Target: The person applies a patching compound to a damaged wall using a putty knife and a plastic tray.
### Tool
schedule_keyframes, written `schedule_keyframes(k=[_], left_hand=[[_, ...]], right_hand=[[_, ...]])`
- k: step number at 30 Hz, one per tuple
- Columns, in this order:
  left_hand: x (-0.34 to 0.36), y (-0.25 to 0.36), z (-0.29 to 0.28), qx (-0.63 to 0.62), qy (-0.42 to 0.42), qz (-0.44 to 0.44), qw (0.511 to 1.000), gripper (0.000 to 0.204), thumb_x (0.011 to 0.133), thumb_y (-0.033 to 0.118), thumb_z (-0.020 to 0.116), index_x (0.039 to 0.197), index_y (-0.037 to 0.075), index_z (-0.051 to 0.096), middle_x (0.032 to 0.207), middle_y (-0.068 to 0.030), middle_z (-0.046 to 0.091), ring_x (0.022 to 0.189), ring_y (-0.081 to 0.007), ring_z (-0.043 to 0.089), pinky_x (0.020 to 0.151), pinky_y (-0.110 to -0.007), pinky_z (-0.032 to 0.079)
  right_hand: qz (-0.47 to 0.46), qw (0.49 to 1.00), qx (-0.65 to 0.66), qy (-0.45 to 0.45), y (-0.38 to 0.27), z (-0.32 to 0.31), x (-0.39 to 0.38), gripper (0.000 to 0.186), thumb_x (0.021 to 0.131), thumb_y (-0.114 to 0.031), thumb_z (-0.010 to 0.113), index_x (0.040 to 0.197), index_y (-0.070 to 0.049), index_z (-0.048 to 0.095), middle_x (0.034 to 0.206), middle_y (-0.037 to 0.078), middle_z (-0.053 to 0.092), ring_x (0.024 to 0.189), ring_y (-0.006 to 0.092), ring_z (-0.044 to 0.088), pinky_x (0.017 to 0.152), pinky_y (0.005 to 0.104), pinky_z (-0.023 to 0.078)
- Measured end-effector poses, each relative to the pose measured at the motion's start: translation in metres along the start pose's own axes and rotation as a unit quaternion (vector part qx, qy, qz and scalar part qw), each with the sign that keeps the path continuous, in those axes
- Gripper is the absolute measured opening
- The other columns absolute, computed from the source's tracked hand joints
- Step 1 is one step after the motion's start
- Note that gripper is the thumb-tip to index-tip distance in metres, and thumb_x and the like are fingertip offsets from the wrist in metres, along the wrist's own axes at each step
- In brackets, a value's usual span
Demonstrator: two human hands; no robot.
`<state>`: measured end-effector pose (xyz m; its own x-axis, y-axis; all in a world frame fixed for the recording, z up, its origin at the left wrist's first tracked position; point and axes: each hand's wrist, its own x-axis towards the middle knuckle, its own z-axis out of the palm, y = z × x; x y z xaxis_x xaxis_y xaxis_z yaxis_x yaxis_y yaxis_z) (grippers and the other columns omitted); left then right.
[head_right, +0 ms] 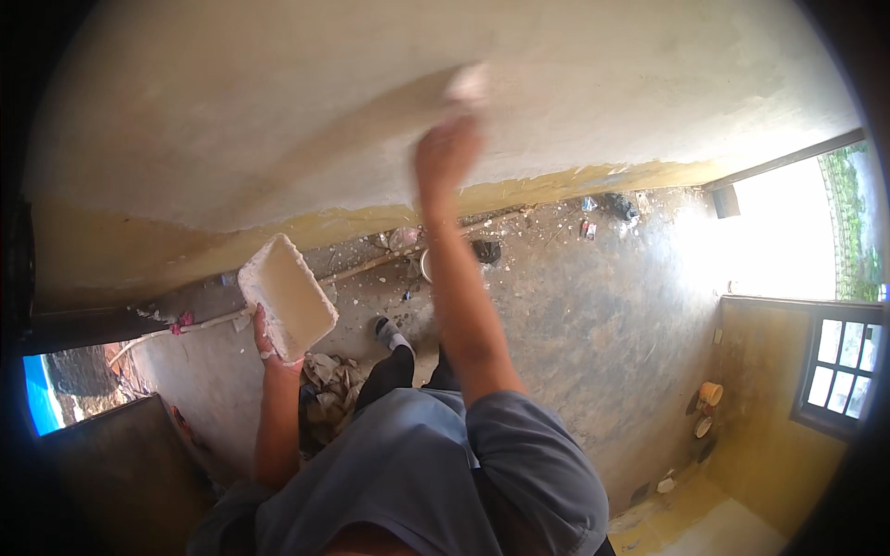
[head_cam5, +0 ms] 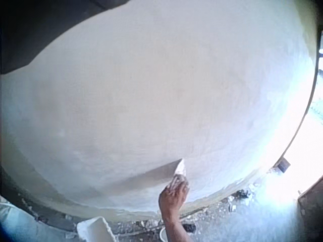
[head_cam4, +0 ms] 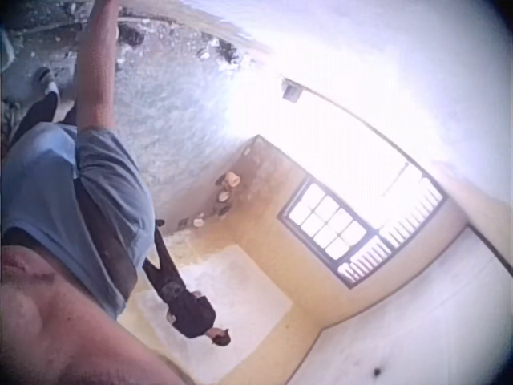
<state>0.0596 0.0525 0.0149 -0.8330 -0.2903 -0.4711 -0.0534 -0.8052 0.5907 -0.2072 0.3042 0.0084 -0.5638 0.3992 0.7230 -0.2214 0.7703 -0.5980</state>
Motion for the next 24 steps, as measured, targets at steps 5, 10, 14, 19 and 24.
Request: schedule_keyframes(k=[5,10,14,19,24], left_hand=[[-0.006,0.001,0.003,-0.015,0.004,0.008,1.0,0.058,0.089,0.038,0.057,0.137,0.009,0.043,0.131,-0.0088,0.054,0.118,-0.0286,0.054,0.101,-0.045,0.043],[0.001,-0.011,0.002,-0.014,0.014,-0.016,1.0,0.06,0.086,0.039,0.061,0.135,0.007,0.045,0.128,-0.0107,0.055,0.117,-0.0294,0.054,0.101,-0.046,0.042],[-0.01,-0.024,0.011,-0.023,-0.025,-0.04,0.999,0.058,0.087,0.038,0.062,0.133,0.006,0.048,0.126,-0.01,0.057,0.115,-0.0278,0.055,0.099,-0.043,0.043],[-0.014,-0.035,0.026,-0.032,-0.044,-0.034,0.998,0.056,0.087,0.036,0.062,0.133,0.006,0.047,0.125,-0.01,0.057,0.114,-0.028,0.056,0.099,-0.043,0.043],[-0.027,-0.03,0.033,-0.043,-0.015,-0.024,0.999,0.056,0.087,0.035,0.062,0.133,0.006,0.047,0.125,-0.0114,0.058,0.114,-0.0289,0.056,0.097,-0.045,0.045]], right_hand=[[-0.041,0.857,0.2,-0.473,-0.085,-0.023,-0.176,0.055,0.075,0.004,0.048,0.128,-0.01,0.05,0.127,0.019,0.052,0.118,0.0384,0.048,0.101,0.0462,0.04],[0.182,0.882,0.301,-0.315,0.058,-0.032,-0.136,0.042,0.09,-0.007,0.046,0.131,-0.003,0.048,0.125,0.016,0.054,0.117,0.029,0.049,0.1,0.0378,0.041],[0.252,0.946,0.205,-0.003,0.068,-0.069,0.018,0.022,0.096,-0.011,0.045,0.114,0.0,0.051,0.105,0.016,0.058,0.09,0.0273,0.056,0.081,0.0387,0.046],[0.132,0.987,0.092,-0.016,0.014,-0.037,0.042,0.018,0.083,-0.002,0.054,0.1,-0.003,0.05,0.089,0.012,0.055,0.077,0.0259,0.051,0.072,0.0379,0.045],[-0.043,0.882,0.221,-0.414,-0.071,-0.013,-0.102,0.022,0.081,0.002,0.05,0.1,-0.007,0.051,0.088,0.02,0.058,0.087,0.0394,0.059,0.076,0.0497,0.048]])
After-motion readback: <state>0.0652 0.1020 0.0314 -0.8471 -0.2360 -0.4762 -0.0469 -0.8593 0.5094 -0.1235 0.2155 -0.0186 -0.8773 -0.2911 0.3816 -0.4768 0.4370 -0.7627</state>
